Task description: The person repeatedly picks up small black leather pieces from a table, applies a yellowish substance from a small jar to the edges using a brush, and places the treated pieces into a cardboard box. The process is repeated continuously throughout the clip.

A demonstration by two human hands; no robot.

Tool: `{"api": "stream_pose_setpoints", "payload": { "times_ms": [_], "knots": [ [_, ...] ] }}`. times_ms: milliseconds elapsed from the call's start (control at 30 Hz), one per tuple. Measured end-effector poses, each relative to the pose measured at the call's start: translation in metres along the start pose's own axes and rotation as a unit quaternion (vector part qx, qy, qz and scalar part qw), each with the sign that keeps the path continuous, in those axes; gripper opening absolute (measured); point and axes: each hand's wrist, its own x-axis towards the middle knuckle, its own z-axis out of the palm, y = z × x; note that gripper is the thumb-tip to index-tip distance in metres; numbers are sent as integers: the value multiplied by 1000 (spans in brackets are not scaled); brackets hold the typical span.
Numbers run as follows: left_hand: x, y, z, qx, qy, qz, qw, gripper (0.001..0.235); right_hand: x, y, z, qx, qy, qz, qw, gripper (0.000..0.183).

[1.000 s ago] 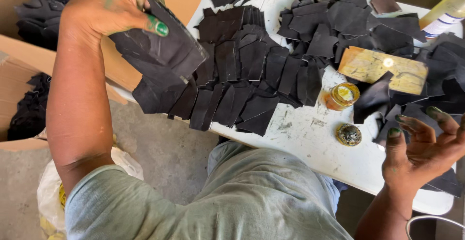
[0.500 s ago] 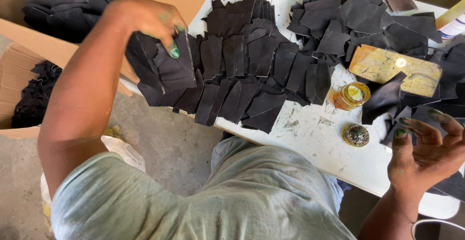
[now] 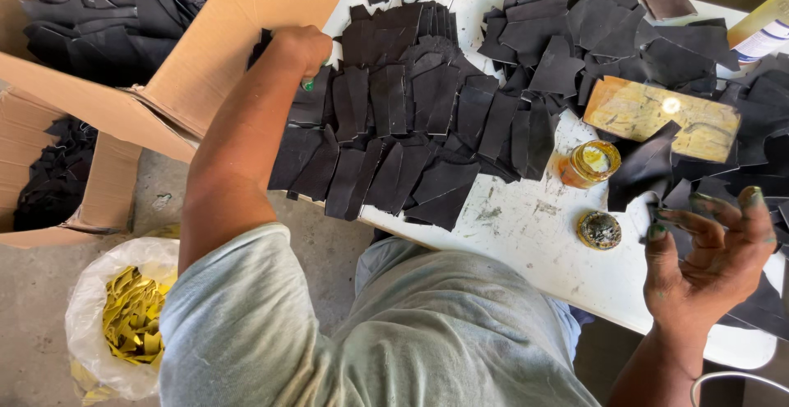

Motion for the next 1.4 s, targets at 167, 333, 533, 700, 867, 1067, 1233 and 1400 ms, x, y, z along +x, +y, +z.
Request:
{"api": "stream_pose_setpoints", "payload": {
  "times_ms": [167,333,533,700,867,1067,1233,1400],
  "knots": [
    [3,4,34,38,159,25,986,31,7,-8,3,2,3,-15,1000,70],
    [-45,1,-3,-17,270,30,962,42,12,-12,2,35,53,10,998,68],
    [-61,81,-84,-302,389,148,858,37,17,-20,11,29,56,5,998,70],
    [-23,183,-122,-378,425,272,776,29,16,-29,5,7,64,22,998,76],
    [23,93,-112,-376,521,204,739,23,10,-14,-14,12,66,33,997,67],
    [31,2,-32,-403,421,64,810,12,14,-17,9,15,39,37,998,69],
    [60,45,-13,-449,343,7,825,38,26,-33,31,-4,13,13,1000,69],
    [68,103,-44,-518,230,-86,820,60,25,-39,31,-7,11,3,1000,73]
  ]
}}
